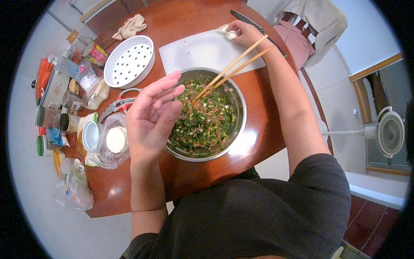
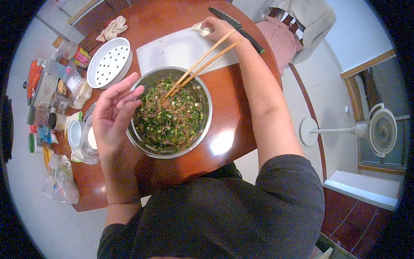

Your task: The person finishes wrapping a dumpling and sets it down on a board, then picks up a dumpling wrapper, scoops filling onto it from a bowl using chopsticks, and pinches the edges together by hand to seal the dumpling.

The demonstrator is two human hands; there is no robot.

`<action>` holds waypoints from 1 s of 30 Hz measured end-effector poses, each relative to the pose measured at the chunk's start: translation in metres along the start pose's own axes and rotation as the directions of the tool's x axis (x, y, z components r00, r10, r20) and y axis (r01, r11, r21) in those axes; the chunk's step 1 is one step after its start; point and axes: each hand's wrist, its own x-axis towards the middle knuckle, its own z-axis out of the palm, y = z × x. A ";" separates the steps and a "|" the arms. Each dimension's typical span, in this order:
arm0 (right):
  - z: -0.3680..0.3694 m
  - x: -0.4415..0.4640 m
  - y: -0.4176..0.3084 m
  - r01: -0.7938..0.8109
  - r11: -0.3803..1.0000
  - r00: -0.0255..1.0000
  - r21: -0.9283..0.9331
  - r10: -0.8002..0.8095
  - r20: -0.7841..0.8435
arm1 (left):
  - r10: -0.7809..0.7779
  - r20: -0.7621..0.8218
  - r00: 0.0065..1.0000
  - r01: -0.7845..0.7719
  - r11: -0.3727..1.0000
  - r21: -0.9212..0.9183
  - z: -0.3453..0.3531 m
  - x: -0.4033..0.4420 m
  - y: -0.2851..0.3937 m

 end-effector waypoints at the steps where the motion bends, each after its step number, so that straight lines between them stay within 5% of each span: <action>1: -0.001 -0.001 -0.003 -0.020 1.000 1.000 -0.001 0.020 0.010 | 0.000 0.003 1.000 0.000 1.000 -0.001 -0.001 0.000 0.000; 20: -0.008 -0.021 0.003 -0.114 0.993 0.991 -0.041 0.110 -0.080 | -0.101 -0.013 0.995 0.101 0.995 -0.002 0.004 -0.002 0.011; 23: -0.018 -0.042 0.005 -0.107 0.979 0.980 0.174 0.133 -0.145 | -0.119 -0.039 0.992 0.118 0.993 -0.032 0.003 -0.003 0.014; 24: -0.032 -0.051 -0.027 -0.310 0.947 0.945 0.080 0.316 -0.080 | -0.118 -0.053 0.992 0.116 0.992 -0.039 0.003 -0.003 0.015; 26: -0.039 -0.073 -0.032 -0.302 0.932 0.953 0.201 0.302 0.031 | -0.115 -0.095 0.989 0.110 0.992 -0.057 0.001 -0.003 0.014; 30: -0.046 -0.110 -0.053 -0.243 0.778 0.941 0.579 0.043 0.337 | 0.040 -0.131 0.991 -0.044 0.999 -0.023 -0.003 -0.004 0.017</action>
